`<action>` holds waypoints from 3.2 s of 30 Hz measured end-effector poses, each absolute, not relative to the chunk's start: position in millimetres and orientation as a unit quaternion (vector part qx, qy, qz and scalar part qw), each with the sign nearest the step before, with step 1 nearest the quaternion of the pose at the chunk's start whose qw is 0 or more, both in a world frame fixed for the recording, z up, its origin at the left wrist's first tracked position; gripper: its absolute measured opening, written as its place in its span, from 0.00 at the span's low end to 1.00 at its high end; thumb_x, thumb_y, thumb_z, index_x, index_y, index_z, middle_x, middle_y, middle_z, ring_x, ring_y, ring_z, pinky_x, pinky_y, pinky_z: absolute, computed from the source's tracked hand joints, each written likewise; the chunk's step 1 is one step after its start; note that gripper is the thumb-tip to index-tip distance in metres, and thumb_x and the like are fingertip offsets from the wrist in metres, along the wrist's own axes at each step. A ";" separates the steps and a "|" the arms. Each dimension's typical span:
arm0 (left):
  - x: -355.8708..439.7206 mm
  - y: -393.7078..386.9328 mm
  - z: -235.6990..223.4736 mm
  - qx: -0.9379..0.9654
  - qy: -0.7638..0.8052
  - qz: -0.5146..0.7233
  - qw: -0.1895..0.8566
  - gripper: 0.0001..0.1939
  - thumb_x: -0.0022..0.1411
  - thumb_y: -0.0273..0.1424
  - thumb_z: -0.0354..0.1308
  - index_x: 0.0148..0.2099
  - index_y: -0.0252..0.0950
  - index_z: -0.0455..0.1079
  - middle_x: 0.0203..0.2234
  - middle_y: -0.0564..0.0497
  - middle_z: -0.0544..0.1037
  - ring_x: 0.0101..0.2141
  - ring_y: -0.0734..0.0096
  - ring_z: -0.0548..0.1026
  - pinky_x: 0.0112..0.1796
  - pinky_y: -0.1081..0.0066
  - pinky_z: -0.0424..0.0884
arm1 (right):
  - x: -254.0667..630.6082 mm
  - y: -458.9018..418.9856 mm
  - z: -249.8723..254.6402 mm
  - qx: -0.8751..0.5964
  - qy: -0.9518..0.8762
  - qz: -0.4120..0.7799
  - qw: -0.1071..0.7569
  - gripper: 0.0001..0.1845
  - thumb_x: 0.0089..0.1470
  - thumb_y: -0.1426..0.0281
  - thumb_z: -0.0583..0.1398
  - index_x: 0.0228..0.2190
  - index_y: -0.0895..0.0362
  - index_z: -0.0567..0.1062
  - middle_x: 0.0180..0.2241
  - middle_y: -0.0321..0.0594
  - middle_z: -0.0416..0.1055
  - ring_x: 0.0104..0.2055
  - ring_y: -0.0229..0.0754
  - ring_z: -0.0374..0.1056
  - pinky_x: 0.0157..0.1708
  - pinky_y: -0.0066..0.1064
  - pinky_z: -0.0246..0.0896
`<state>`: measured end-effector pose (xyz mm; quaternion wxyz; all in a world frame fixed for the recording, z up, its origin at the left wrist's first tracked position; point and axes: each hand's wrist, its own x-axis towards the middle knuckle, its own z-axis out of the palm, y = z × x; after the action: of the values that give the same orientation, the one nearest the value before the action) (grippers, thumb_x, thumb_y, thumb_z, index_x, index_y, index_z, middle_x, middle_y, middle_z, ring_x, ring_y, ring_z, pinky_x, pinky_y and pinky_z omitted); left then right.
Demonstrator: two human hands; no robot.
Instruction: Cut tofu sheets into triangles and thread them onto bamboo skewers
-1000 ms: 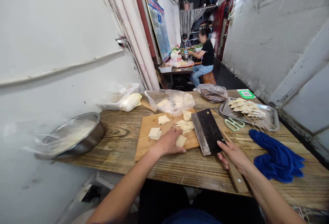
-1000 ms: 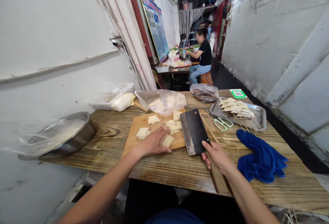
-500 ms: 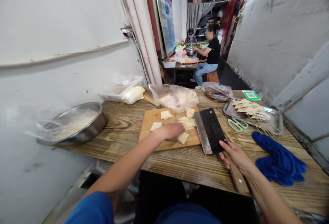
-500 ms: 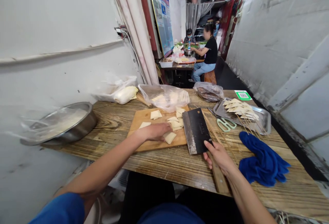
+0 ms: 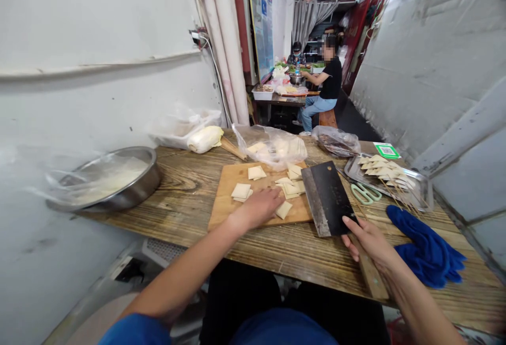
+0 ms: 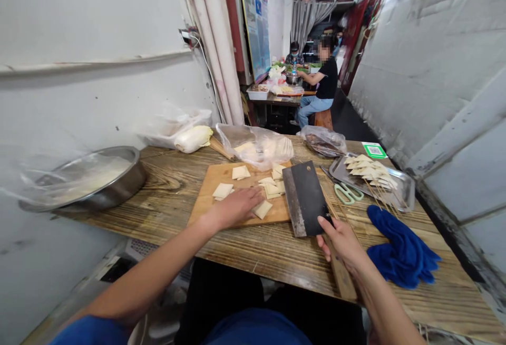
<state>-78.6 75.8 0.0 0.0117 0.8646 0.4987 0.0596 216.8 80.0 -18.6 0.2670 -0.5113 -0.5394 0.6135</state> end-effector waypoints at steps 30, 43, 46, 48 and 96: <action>-84.4 98.8 5.1 0.890 0.427 0.075 0.144 0.18 0.45 0.30 0.59 0.40 0.35 0.62 0.37 0.47 0.70 0.38 0.64 0.69 0.40 0.69 0.65 | 207.7 59.7 46.6 -0.543 -0.765 0.328 0.110 0.23 0.58 0.53 0.43 0.20 0.54 0.60 0.14 0.33 0.65 0.14 0.35 0.62 0.16 0.24 0.54; -78.3 65.3 -17.9 0.792 0.579 0.183 0.059 0.14 0.50 0.30 0.59 0.40 0.36 0.61 0.41 0.45 0.69 0.43 0.61 0.67 0.43 0.63 0.66 | 204.6 64.7 51.9 -0.507 -0.833 0.209 0.077 0.23 0.60 0.59 0.42 0.21 0.56 0.65 0.19 0.40 0.70 0.21 0.39 0.66 0.24 0.27 0.54; -79.0 51.8 -29.4 0.799 0.551 0.239 -0.026 0.09 0.56 0.29 0.55 0.41 0.35 0.64 0.45 0.43 0.68 0.46 0.60 0.66 0.45 0.58 0.65 | 196.2 70.0 53.6 -0.486 -0.856 0.169 0.053 0.23 0.60 0.61 0.43 0.23 0.57 0.68 0.23 0.42 0.71 0.25 0.40 0.67 0.26 0.27 0.53; -75.5 44.3 -42.4 0.794 0.531 0.287 -0.063 0.07 0.59 0.27 0.51 0.41 0.35 0.65 0.41 0.43 0.70 0.43 0.62 0.68 0.42 0.60 0.68 | 189.6 73.7 55.8 -0.467 -0.870 0.157 0.041 0.23 0.60 0.61 0.42 0.24 0.57 0.69 0.24 0.42 0.71 0.26 0.40 0.68 0.26 0.27 0.53; -61.8 33.8 -78.6 0.775 0.514 0.341 -0.137 0.17 0.62 0.23 0.45 0.53 0.33 0.63 0.43 0.39 0.71 0.44 0.59 0.68 0.43 0.56 0.69 | 166.1 84.1 51.8 -0.452 -0.890 0.046 -0.036 0.22 0.61 0.64 0.43 0.25 0.58 0.69 0.22 0.44 0.72 0.25 0.41 0.70 0.23 0.29 0.51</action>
<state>-61.8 33.8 -78.6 -0.1369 0.7754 0.5138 0.3406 166.1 84.1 51.8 -0.0356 -0.4522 -0.8900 0.0460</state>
